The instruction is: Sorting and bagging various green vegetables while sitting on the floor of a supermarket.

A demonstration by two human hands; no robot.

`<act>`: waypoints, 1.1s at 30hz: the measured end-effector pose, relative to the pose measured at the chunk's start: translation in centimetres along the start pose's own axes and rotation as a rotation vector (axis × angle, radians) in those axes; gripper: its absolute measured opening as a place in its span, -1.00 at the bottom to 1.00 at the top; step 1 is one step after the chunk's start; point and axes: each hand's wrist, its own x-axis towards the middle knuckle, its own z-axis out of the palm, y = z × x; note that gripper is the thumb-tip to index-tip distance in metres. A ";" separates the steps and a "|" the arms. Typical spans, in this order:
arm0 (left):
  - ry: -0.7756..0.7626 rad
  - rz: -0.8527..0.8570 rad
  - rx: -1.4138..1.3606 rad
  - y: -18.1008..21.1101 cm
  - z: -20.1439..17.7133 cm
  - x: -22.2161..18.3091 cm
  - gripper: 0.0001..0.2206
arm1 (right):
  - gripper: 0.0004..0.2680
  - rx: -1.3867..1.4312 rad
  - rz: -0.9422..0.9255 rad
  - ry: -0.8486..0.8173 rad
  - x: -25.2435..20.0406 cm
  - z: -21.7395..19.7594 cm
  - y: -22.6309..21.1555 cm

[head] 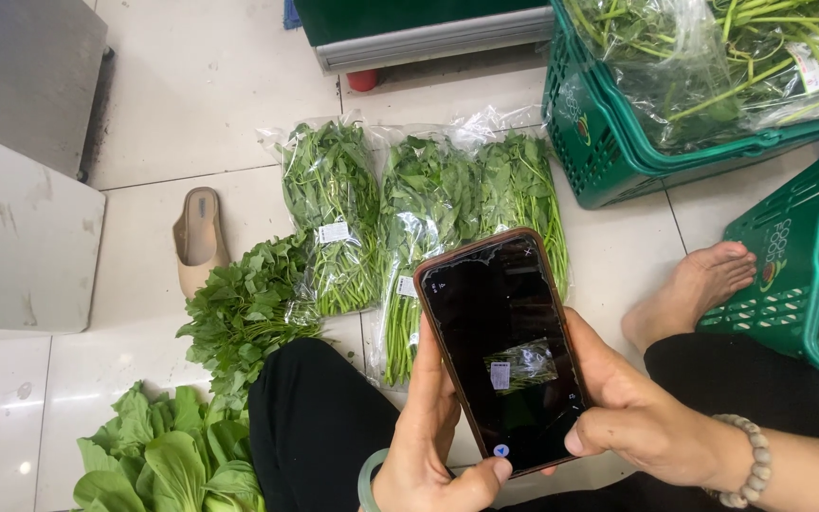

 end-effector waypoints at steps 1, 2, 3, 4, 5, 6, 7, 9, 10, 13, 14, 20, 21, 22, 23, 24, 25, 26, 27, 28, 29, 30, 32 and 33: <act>0.001 0.005 0.001 0.0 0.0 0.0 0.05 | -0.17 -0.002 0.002 -0.002 0.0 0.0 0.0; 0.001 0.005 0.001 -0.1 0.0 0.0 0.05 | -0.17 -0.001 0.003 -0.002 0.0 0.0 0.0; -0.008 0.008 -0.002 -0.1 -0.1 0.0 0.05 | -0.17 0.027 0.013 -0.020 0.0 0.1 -0.1; -0.016 0.012 -0.004 -0.2 -0.1 0.0 0.05 | -0.17 0.054 0.022 -0.039 0.0 0.1 -0.1; -0.016 0.013 -0.004 -0.2 -0.1 -0.1 0.05 | -0.17 0.054 0.022 -0.039 -0.1 -0.2 0.2; -0.010 0.015 -0.001 -0.3 -0.1 -0.1 0.05 | -0.17 0.060 0.035 -0.035 -0.3 -0.4 0.5; -0.003 0.018 0.002 -0.3 -0.1 -0.2 0.04 | -0.17 0.067 0.049 -0.031 -0.4 -0.6 0.8; 0.000 0.011 -0.001 -0.2 0.0 0.0 0.05 | -0.17 0.044 0.062 0.003 0.0 0.0 0.1; 0.004 0.004 -0.004 -0.1 0.0 0.0 0.05 | -0.16 0.023 0.076 0.036 0.2 0.2 -0.2; 0.011 0.011 0.031 -0.3 0.0 0.0 0.06 | -0.17 -0.014 0.052 0.043 -0.2 -0.2 0.4; 0.011 0.010 0.031 -0.5 0.0 -0.1 0.06 | -0.17 -0.014 0.052 0.043 -0.2 -0.2 0.4; 0.018 -0.005 0.037 0.0 0.2 0.0 0.06 | -0.17 -0.056 -0.027 0.024 -0.6 -0.9 1.2; 0.025 -0.013 0.023 0.0 0.2 0.0 0.06 | -0.16 -0.016 0.013 0.016 -0.8 -1.3 1.8; 0.031 -0.020 0.010 0.0 0.2 0.0 0.06 | -0.15 0.024 0.052 0.009 -1.1 -1.7 2.4; 0.030 -0.020 0.009 0.0 0.2 -0.1 0.06 | -0.15 0.023 0.052 0.010 -0.8 -1.2 1.7; 0.033 -0.014 0.005 0.1 0.2 -0.1 0.06 | -0.17 0.018 0.082 0.025 -0.5 -0.6 1.1; 0.035 -0.008 0.001 0.1 0.2 -0.1 0.06 | -0.18 0.012 0.112 0.041 -0.2 -0.1 0.4; 0.035 -0.007 0.001 0.2 0.2 -0.1 0.06 | -0.18 0.012 0.112 0.041 -0.1 0.0 0.2; 0.031 -0.023 -0.008 0.2 0.2 -0.1 0.07 | -0.19 -0.039 0.075 0.041 0.0 0.2 0.0; 0.028 -0.040 -0.017 0.3 0.1 -0.1 0.08 | -0.20 -0.088 0.039 0.041 0.1 0.4 -0.2; 0.028 -0.040 -0.017 0.3 0.1 -0.1 0.08 | -0.20 -0.088 0.040 0.041 -0.2 0.0 0.4; 0.022 -0.034 -0.016 0.3 0.1 0.0 0.08 | -0.18 -0.052 0.052 0.018 -0.5 -0.5 0.9; 0.014 -0.029 -0.015 0.3 0.1 0.0 0.08 | -0.17 -0.016 0.065 -0.003 -0.9 -0.9 1.5; 0.017 -0.030 -0.023 0.3 0.1 0.0 0.08 | -0.16 0.016 0.079 -0.011 -0.9 -0.9 1.5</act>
